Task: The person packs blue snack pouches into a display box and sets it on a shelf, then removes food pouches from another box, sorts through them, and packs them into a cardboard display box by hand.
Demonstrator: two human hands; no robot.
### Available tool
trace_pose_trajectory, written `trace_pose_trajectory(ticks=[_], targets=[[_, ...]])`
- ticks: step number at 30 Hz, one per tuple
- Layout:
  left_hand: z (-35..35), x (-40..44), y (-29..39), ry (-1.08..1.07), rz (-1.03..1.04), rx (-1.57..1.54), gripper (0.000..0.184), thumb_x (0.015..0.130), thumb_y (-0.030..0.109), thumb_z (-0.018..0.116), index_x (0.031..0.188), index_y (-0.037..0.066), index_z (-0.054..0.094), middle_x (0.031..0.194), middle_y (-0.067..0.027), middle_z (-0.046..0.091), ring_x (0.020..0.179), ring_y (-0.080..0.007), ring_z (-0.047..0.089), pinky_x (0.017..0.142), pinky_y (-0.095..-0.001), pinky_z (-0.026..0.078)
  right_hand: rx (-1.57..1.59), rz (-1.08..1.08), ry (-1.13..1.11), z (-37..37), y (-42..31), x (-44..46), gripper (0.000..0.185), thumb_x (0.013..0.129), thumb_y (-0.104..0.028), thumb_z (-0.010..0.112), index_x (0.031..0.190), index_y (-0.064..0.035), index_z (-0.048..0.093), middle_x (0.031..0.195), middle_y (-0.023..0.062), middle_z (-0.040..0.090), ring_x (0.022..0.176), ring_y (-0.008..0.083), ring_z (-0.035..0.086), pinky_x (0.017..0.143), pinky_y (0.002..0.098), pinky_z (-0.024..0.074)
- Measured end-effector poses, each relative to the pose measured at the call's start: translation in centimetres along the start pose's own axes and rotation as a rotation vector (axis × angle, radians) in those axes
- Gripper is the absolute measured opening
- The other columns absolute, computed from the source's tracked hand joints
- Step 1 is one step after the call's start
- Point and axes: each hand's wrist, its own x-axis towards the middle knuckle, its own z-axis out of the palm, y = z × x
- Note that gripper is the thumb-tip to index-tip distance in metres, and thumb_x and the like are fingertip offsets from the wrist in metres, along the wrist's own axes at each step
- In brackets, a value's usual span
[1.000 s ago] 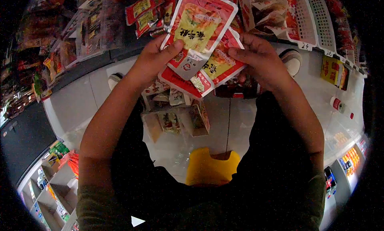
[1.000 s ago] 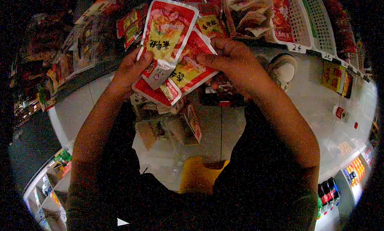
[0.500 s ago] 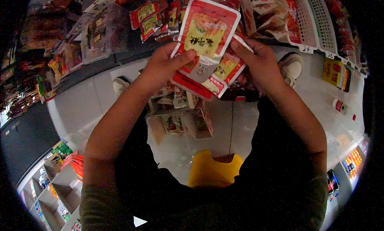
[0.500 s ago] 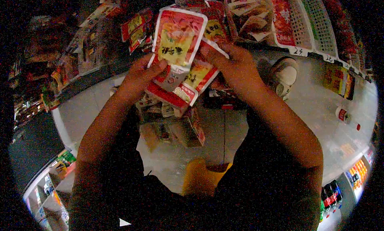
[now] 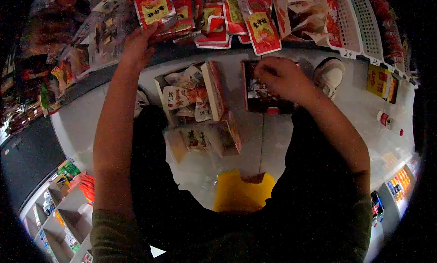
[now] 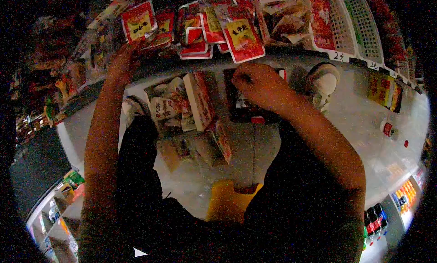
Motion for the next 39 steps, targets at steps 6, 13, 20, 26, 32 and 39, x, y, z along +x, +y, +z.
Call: trace_pose_trajectory(ticks=[6, 13, 20, 26, 32, 39], targets=[[-1.4, 2.8, -0.8, -0.065, 0.008, 0.331, 0.053, 0.076, 0.039, 0.069, 0.111, 0.002, 0.054, 0.088, -0.0066, 0.059, 0.072, -0.0172, 0.054, 0.059, -0.0363, 0.045, -0.727, 0.077, -0.138, -0.5, 1.5, 0.2, 0.020, 0.079, -0.012, 0.053, 0.091, 0.0033, 0.058, 0.086, 0.0229, 0.060, 0.085, 0.0358, 0.060, 0.076, 0.0438, 0.0489], [-0.7, -3.0, 2.6, 0.067, 0.799, 0.950, 0.066, 0.085, 0.043, 0.055, 0.138, 0.013, 0.030, 0.132, -0.0170, 0.044, 0.118, -0.0305, 0.046, 0.097, -0.0403, 0.038, -0.933, -0.057, -0.270, 1.6, 1.6, 0.7, 0.017, 0.075, -0.007, 0.054, 0.086, 0.0036, 0.062, 0.091, 0.0233, 0.061, 0.085, 0.0343, 0.062, 0.074, 0.0415, 0.0516], [7.1, -11.4, 1.9, -0.491, 0.654, 0.974, 0.035, 0.083, 0.036, 0.054, 0.092, 0.003, 0.063, 0.089, -0.0185, 0.063, 0.085, -0.0347, 0.061, 0.077, -0.0425, 0.048, -1.109, -0.094, -0.196, 5.0, 3.8, 0.6, 0.023, 0.076, -0.009, 0.057, 0.096, 0.0017, 0.063, 0.102, 0.0194, 0.061, 0.089, 0.0294, 0.063, 0.071, 0.0402, 0.0536], [13.2, -13.7, -2.8, -0.808, 0.419, 1.058, 0.035, 0.084, 0.034, 0.053, 0.088, 0.001, 0.064, 0.081, -0.0199, 0.062, 0.079, -0.0372, 0.061, 0.074, -0.0464, 0.048, -1.244, 0.066, -0.349, 6.5, 9.0, 2.3, 0.039, 0.080, -0.014, 0.057, 0.115, 0.0021, 0.053, 0.105, 0.0216, 0.059, 0.094, 0.0293, 0.062, 0.073, 0.0390, 0.0534], [13.5, -12.9, -4.2, -0.728, 0.457, 1.093, 0.032, 0.082, 0.031, 0.054, 0.086, 0.000, 0.063, 0.080, -0.0207, 0.062, 0.077, -0.0371, 0.061, 0.074, -0.0472, 0.048, -1.036, 0.037, -0.203, 6.5, 9.3, 2.4, 0.038, 0.082, -0.018, 0.054, 0.114, 0.0012, 0.054, 0.109, 0.0204, 0.059, 0.097, 0.0301, 0.061, 0.074, 0.0396, 0.0528], [12.8, -12.9, -4.1, -0.788, 0.431, 1.021, 0.027, 0.079, 0.025, 0.055, 0.087, 0.000, 0.063, 0.080, -0.0214, 0.062, 0.076, -0.0370, 0.061, 0.073, -0.0468, 0.048, -1.176, -0.042, -0.319, 6.3, 9.3, 2.4, 0.031, 0.079, -0.018, 0.056, 0.105, -0.0033, 0.061, 0.096, 0.0171, 0.065, 0.086, 0.0282, 0.064, 0.069, 0.0404, 0.0534]])
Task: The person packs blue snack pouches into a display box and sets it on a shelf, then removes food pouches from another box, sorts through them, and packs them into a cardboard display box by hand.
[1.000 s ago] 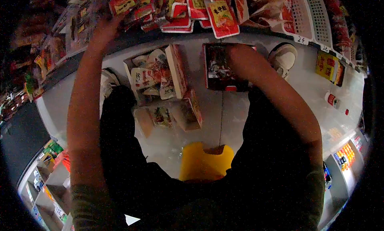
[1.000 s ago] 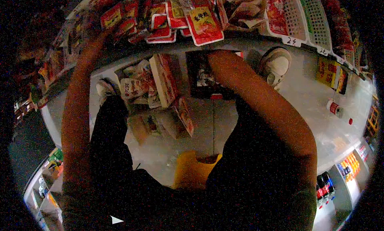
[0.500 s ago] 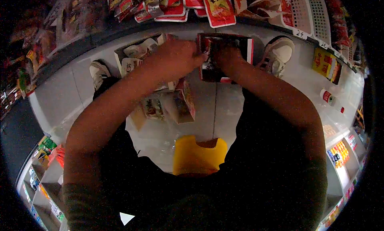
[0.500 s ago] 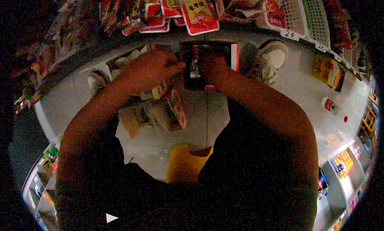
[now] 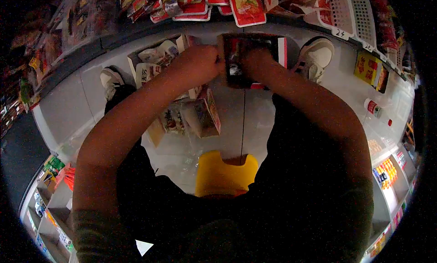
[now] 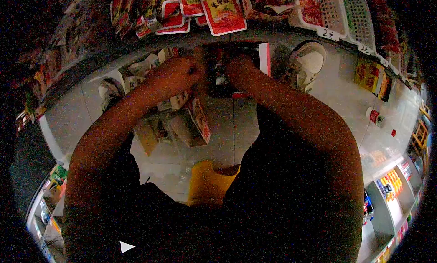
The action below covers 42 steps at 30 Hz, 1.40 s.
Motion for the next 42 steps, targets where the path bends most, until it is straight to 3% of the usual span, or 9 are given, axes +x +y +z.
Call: trace_pose_trajectory(ticks=[14, 16, 20, 23, 25, 30, 34, 39, 42], targets=[[-1.5, -0.9, 0.1, -0.047, -0.050, 0.004, 0.043, 0.082, 0.043, 0.056, 0.091, 0.001, 0.062, 0.081, -0.0198, 0.063, 0.078, -0.0360, 0.062, 0.073, -0.0455, 0.049, 0.208, 0.159, 0.171, -12.0, 2.1, -5.8, 0.022, 0.080, -0.020, 0.056, 0.093, -0.0036, 0.064, 0.082, 0.0177, 0.064, 0.078, 0.0318, 0.064, 0.067, 0.0429, 0.0499], [-1.8, -1.0, -0.2, 0.004, -0.101, -0.066, 0.049, 0.079, 0.049, 0.060, 0.088, 0.001, 0.063, 0.081, -0.0185, 0.064, 0.078, -0.0315, 0.063, 0.073, -0.0406, 0.050, 0.418, 0.119, 0.373, -13.0, 2.7, -7.3, 0.025, 0.081, -0.024, 0.059, 0.096, -0.0045, 0.063, 0.079, 0.0168, 0.062, 0.078, 0.0283, 0.063, 0.067, 0.0397, 0.0480], [-2.3, -1.2, -1.6, 0.032, 0.000, -0.401, 0.054, 0.077, 0.052, 0.063, 0.096, 0.002, 0.062, 0.085, -0.0141, 0.065, 0.079, -0.0240, 0.063, 0.074, -0.0357, 0.050, 0.824, 0.087, 0.273, -15.2, 3.7, -9.7, 0.026, 0.083, -0.025, 0.061, 0.098, -0.0034, 0.062, 0.081, 0.0117, 0.064, 0.076, 0.0190, 0.062, 0.066, 0.0343, 0.0482], [-2.5, -2.8, -0.2, 0.019, 0.150, -0.693, 0.056, 0.079, 0.048, 0.064, 0.108, 0.000, 0.057, 0.092, -0.0090, 0.064, 0.082, -0.0182, 0.061, 0.074, -0.0338, 0.050, 1.320, -0.016, 0.471, -14.4, 3.2, -9.9, 0.029, 0.086, -0.025, 0.060, 0.103, -0.0013, 0.061, 0.088, 0.0072, 0.065, 0.079, 0.0117, 0.060, 0.069, 0.0280, 0.0484], [-2.6, -3.5, 0.8, -0.031, 0.168, -0.929, 0.051, 0.083, 0.041, 0.062, 0.116, 0.002, 0.053, 0.101, -0.0058, 0.062, 0.087, -0.0146, 0.059, 0.075, -0.0317, 0.049, 1.693, 0.229, 0.317, -14.8, 2.4, -9.7, 0.029, 0.088, -0.023, 0.058, 0.106, 0.0005, 0.059, 0.096, 0.0070, 0.064, 0.084, 0.0114, 0.060, 0.073, 0.0265, 0.0493], [-3.2, -3.4, 1.3, 0.039, 0.103, -1.014, 0.041, 0.088, 0.033, 0.058, 0.117, 0.005, 0.052, 0.105, -0.0046, 0.061, 0.095, -0.0104, 0.055, 0.082, -0.0257, 0.045, 1.984, 0.139, 0.461, -13.5, 1.1, -7.2, 0.034, 0.089, -0.027, 0.058, 0.110, -0.0010, 0.057, 0.092, 0.0034, 0.064, 0.075, 0.0086, 0.058, 0.069, 0.0247, 0.0488], [-3.6, -3.2, 1.3, 0.157, 0.154, -0.995, 0.037, 0.090, 0.030, 0.056, 0.115, 0.004, 0.052, 0.101, -0.0034, 0.061, 0.091, -0.0102, 0.055, 0.079, -0.0268, 0.045, 1.810, 0.095, 0.603, -12.9, 0.9, -7.0, 0.034, 0.089, -0.027, 0.057, 0.113, -0.0033, 0.055, 0.089, 0.0022, 0.064, 0.072, 0.0079, 0.057, 0.063, 0.0241, 0.0492], [-4.3, -2.6, -0.1, 0.260, 0.067, -1.014, 0.033, 0.091, 0.028, 0.054, 0.112, 0.003, 0.054, 0.100, -0.0033, 0.061, 0.090, -0.0111, 0.054, 0.081, -0.0292, 0.044, 1.729, 0.131, 0.279, -13.6, 0.9, -7.5, 0.031, 0.089, -0.029, 0.057, 0.114, -0.0103, 0.053, 0.077, 0.0000, 0.060, 0.061, 0.0070, 0.054, 0.049, 0.0223, 0.0453], [-5.9, -1.7, -1.7, 0.477, 0.159, -0.646, 0.034, 0.090, 0.033, 0.054, 0.106, 0.003, 0.058, 0.097, -0.0072, 0.062, 0.089, -0.0139, 0.056, 0.081, -0.0300, 0.044, 1.785, 0.096, 0.229, -12.8, 1.2, -7.0, 0.027, 0.089, -0.029, 0.057, 0.108, -0.0106, 0.054, 0.070, -0.0010, 0.056, 0.054, 0.0066, 0.051, 0.045, 0.0216, 0.0414]])
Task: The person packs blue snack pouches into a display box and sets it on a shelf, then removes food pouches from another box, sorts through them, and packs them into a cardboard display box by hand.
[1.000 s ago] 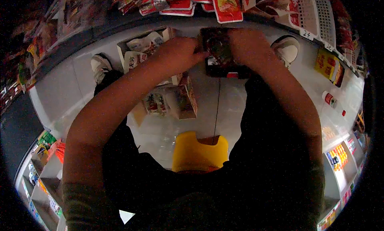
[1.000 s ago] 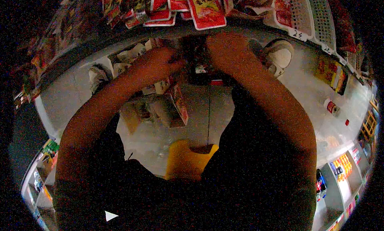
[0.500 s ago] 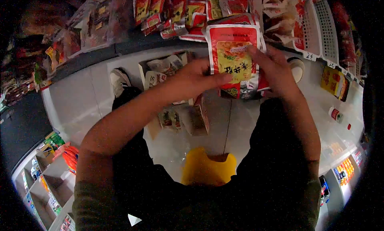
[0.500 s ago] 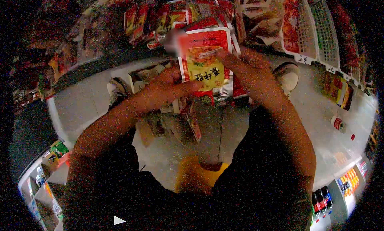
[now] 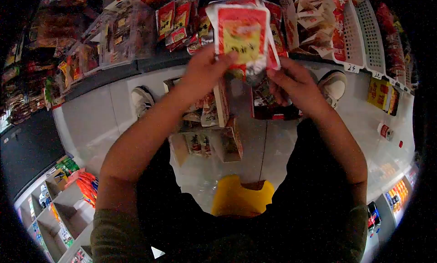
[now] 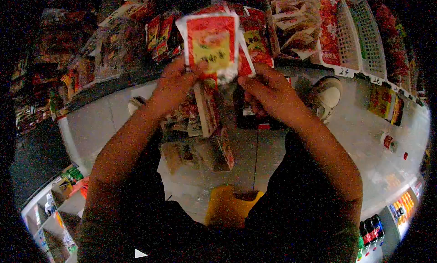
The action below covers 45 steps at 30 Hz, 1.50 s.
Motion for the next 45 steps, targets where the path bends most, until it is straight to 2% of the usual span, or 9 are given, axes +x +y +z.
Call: trace_pose_trajectory(ticks=[7, 10, 12, 18, 28, 32, 36, 43, 45], targets=[[-6.2, 3.6, 1.1, 0.254, -0.040, 0.274, 0.040, 0.085, 0.036, 0.060, 0.103, 0.000, 0.059, 0.093, -0.0112, 0.064, 0.087, -0.0180, 0.059, 0.080, -0.0316, 0.044, -0.092, 0.008, -0.044, 0.2, 0.3, 0.2, 0.021, 0.090, -0.028, 0.054, 0.102, -0.0111, 0.055, 0.067, -0.0026, 0.053, 0.053, 0.0049, 0.049, 0.043, 0.0204, 0.0384], [-7.2, 4.4, 0.2, 0.249, -0.225, 0.134, 0.050, 0.082, 0.043, 0.061, 0.097, -0.004, 0.060, 0.085, -0.0152, 0.064, 0.075, -0.0209, 0.061, 0.070, -0.0352, 0.047, -0.183, -0.020, -0.059, -0.5, 1.9, 1.0, 0.021, 0.089, -0.026, 0.054, 0.098, -0.0087, 0.058, 0.070, 0.0047, 0.057, 0.058, 0.0148, 0.056, 0.049, 0.0281, 0.0446], [-7.9, 4.4, -1.8, 0.257, -0.205, 0.252, 0.052, 0.080, 0.045, 0.061, 0.095, -0.004, 0.061, 0.083, -0.0166, 0.064, 0.073, -0.0230, 0.062, 0.068, -0.0369, 0.047, -0.741, -0.350, 0.031, -1.5, 3.8, 1.5, 0.017, 0.087, -0.019, 0.053, 0.090, -0.0030, 0.059, 0.068, 0.0099, 0.056, 0.064, 0.0188, 0.058, 0.058, 0.0321, 0.0465], [-9.9, 5.1, -4.9, 0.312, -0.213, 0.730, 0.058, 0.075, 0.051, 0.064, 0.093, -0.003, 0.061, 0.084, -0.0213, 0.064, 0.078, -0.0319, 0.063, 0.071, -0.0411, 0.048, -1.176, -0.142, 0.105, -2.6, 2.8, 1.2, 0.016, 0.078, -0.009, 0.052, 0.089, 0.0008, 0.059, 0.088, 0.0224, 0.060, 0.086, 0.0383, 0.058, 0.077, 0.0450, 0.0459], [-10.0, 4.6, -4.8, 0.305, -0.091, 0.783, 0.055, 0.074, 0.040, 0.065, 0.109, 0.000, 0.052, 0.095, -0.0215, 0.062, 0.088, -0.0353, 0.062, 0.079, -0.0413, 0.048, -1.443, -0.025, -0.189, 0.4, 3.1, 1.9, 0.024, 0.076, -0.006, 0.051, 0.098, 0.0004, 0.057, 0.092, 0.0214, 0.060, 0.085, 0.0361, 0.061, 0.073, 0.0453, 0.0504], [-8.6, 3.9, -3.2, 0.322, 0.025, 0.923, 0.039, 0.080, 0.032, 0.064, 0.105, 0.003, 0.057, 0.089, -0.0178, 0.064, 0.081, -0.0300, 0.063, 0.072, -0.0381, 0.049, -1.552, -0.253, -0.167, 0.4, 8.5, 3.7, 0.030, 0.074, -0.008, 0.054, 0.103, -0.0024, 0.057, 0.100, 0.0179, 0.059, 0.089, 0.0347, 0.060, 0.074, 0.0438, 0.0515], [-2.9, 1.6, 0.4, 0.075, 0.011, 0.696, 0.029, 0.081, 0.031, 0.056, 0.096, 0.007, 0.061, 0.078, -0.0204, 0.062, 0.075, -0.0353, 0.062, 0.069, -0.0451, 0.049, -1.711, -0.642, -0.122, -0.5, 12.9, 5.0, 0.037, 0.072, -0.011, 0.055, 0.109, -0.0073, 0.057, 0.112, 0.0172, 0.055, 0.097, 0.0347, 0.057, 0.073, 0.0441, 0.0515], [5.6, -1.1, 1.3, -0.544, -0.208, 0.813, 0.040, 0.084, 0.038, 0.054, 0.080, 0.000, 0.065, 0.079, -0.0204, 0.063, 0.077, -0.0356, 0.063, 0.072, -0.0469, 0.049, -1.545, -0.315, -0.124, 0.5, 10.6, 4.7, 0.037, 0.076, -0.017, 0.056, 0.112, -0.0083, 0.055, 0.111, 0.0154, 0.056, 0.097, 0.0348, 0.057, 0.075, 0.0469, 0.0500], [6.4, -1.1, 0.4, -0.555, -0.201, 0.827, 0.042, 0.086, 0.040, 0.051, 0.080, 0.000, 0.065, 0.076, -0.0203, 0.063, 0.074, -0.0361, 0.062, 0.071, -0.0473, 0.049, -1.320, -0.307, -0.227, 0.4, 9.5, 4.5, 0.036, 0.078, -0.011, 0.051, 0.111, 0.0043, 0.050, 0.108, 0.0221, 0.055, 0.101, 0.0351, 0.054, 0.087, 0.0416, 0.0444]])
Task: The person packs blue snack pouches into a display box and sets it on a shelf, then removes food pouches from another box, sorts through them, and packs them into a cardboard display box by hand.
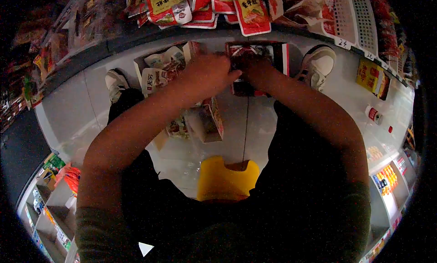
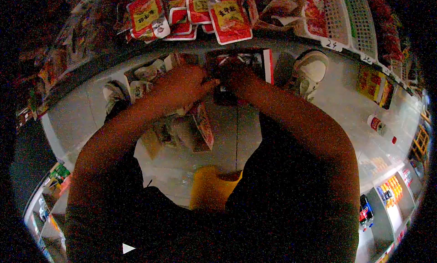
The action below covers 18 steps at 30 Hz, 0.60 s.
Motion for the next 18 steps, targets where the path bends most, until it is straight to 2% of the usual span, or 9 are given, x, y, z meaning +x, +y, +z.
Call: trace_pose_trajectory(ticks=[1, 3, 4, 6, 7, 9, 13, 16, 18], targets=[[0.6, 0.3, -0.1, -0.007, 0.006, 0.018, 0.044, 0.087, 0.041, 0.048, 0.080, 0.001, 0.064, 0.074, -0.0203, 0.062, 0.071, -0.0366, 0.062, 0.070, -0.0478, 0.049, 0.002, 0.001, 0.000, 0.2, 0.0, -0.1, 0.036, 0.078, -0.011, 0.051, 0.111, 0.0043, 0.050, 0.108, 0.0221, 0.055, 0.101, 0.0351, 0.054, 0.087, 0.0416, 0.0444], [1.8, 0.8, -0.7, 0.032, 0.015, 0.012, 0.042, 0.086, 0.039, 0.049, 0.080, 0.001, 0.064, 0.075, -0.0202, 0.063, 0.071, -0.0365, 0.062, 0.070, -0.0477, 0.049, -0.227, -0.122, 0.111, 0.8, 0.1, -0.3, 0.035, 0.079, -0.019, 0.054, 0.112, -0.0071, 0.055, 0.108, 0.0169, 0.059, 0.097, 0.0321, 0.059, 0.079, 0.0426, 0.0500], [2.0, 1.0, -0.9, 0.073, 0.024, 0.006, 0.039, 0.086, 0.037, 0.050, 0.080, 0.001, 0.064, 0.075, -0.0202, 0.063, 0.072, -0.0364, 0.062, 0.070, -0.0475, 0.049, -0.226, -0.119, 0.113, 1.7, 0.8, 0.0, 0.035, 0.079, -0.019, 0.054, 0.112, -0.0071, 0.055, 0.108, 0.0169, 0.059, 0.097, 0.0321, 0.059, 0.079, 0.0426, 0.0500], [2.0, 1.1, -1.2, 0.055, 0.016, -0.041, 0.037, 0.084, 0.035, 0.052, 0.081, 0.000, 0.064, 0.078, -0.0209, 0.063, 0.075, -0.0361, 0.062, 0.072, -0.0472, 0.049, -0.195, -0.239, -0.078, 3.0, 2.0, 0.7, 0.032, 0.080, -0.016, 0.051, 0.110, -0.0071, 0.058, 0.109, 0.0160, 0.060, 0.099, 0.0328, 0.059, 0.081, 0.0425, 0.0498], [1.9, 1.0, -1.4, 0.039, 0.006, -0.089, 0.036, 0.082, 0.034, 0.055, 0.082, -0.001, 0.064, 0.080, -0.0216, 0.063, 0.078, -0.0359, 0.062, 0.074, -0.0469, 0.049, -0.194, -0.238, -0.076, 3.2, 1.9, 0.7, 0.032, 0.080, -0.016, 0.051, 0.110, -0.0071, 0.058, 0.109, 0.0160, 0.060, 0.099, 0.0328, 0.059, 0.081, 0.0425, 0.0498], [1.8, 0.6, -1.6, 0.053, 0.022, -0.106, 0.035, 0.081, 0.032, 0.055, 0.082, -0.001, 0.064, 0.079, -0.0215, 0.063, 0.076, -0.0358, 0.062, 0.073, -0.0468, 0.049, -0.389, -0.065, -0.167, 3.0, 1.2, 0.8, 0.030, 0.080, -0.014, 0.050, 0.108, -0.0065, 0.059, 0.106, 0.0164, 0.061, 0.099, 0.0331, 0.060, 0.082, 0.0440, 0.0492], [1.9, 0.5, -1.9, 0.043, 0.021, -0.091, 0.032, 0.081, 0.031, 0.055, 0.080, 0.000, 0.064, 0.074, -0.0206, 0.063, 0.071, -0.0361, 0.063, 0.070, -0.0468, 0.050, -0.474, -0.073, -0.098, -0.5, -1.2, 0.0, 0.030, 0.081, -0.014, 0.051, 0.108, -0.0056, 0.058, 0.103, 0.0179, 0.062, 0.094, 0.0318, 0.062, 0.078, 0.0423, 0.0512], [1.8, 0.5, -1.9, 0.052, 0.035, -0.074, 0.032, 0.080, 0.031, 0.055, 0.080, 0.000, 0.064, 0.073, -0.0198, 0.063, 0.069, -0.0366, 0.062, 0.069, -0.0468, 0.050, -0.416, 0.071, -0.226, 1.2, -0.4, 1.4, 0.028, 0.081, -0.013, 0.051, 0.106, -0.0051, 0.060, 0.101, 0.0173, 0.063, 0.090, 0.0296, 0.063, 0.072, 0.0399, 0.0533], [1.7, 0.2, -1.7, 0.076, 0.023, -0.067, 0.032, 0.080, 0.031, 0.055, 0.080, 0.000, 0.064, 0.073, -0.0198, 0.063, 0.070, -0.0362, 0.063, 0.069, -0.0469, 0.050, -0.457, 0.116, 0.077, 1.8, -0.2, 1.5, 0.024, 0.081, -0.013, 0.051, 0.102, -0.0057, 0.061, 0.099, 0.0153, 0.064, 0.087, 0.0278, 0.064, 0.067, 0.0384, 0.0539]])
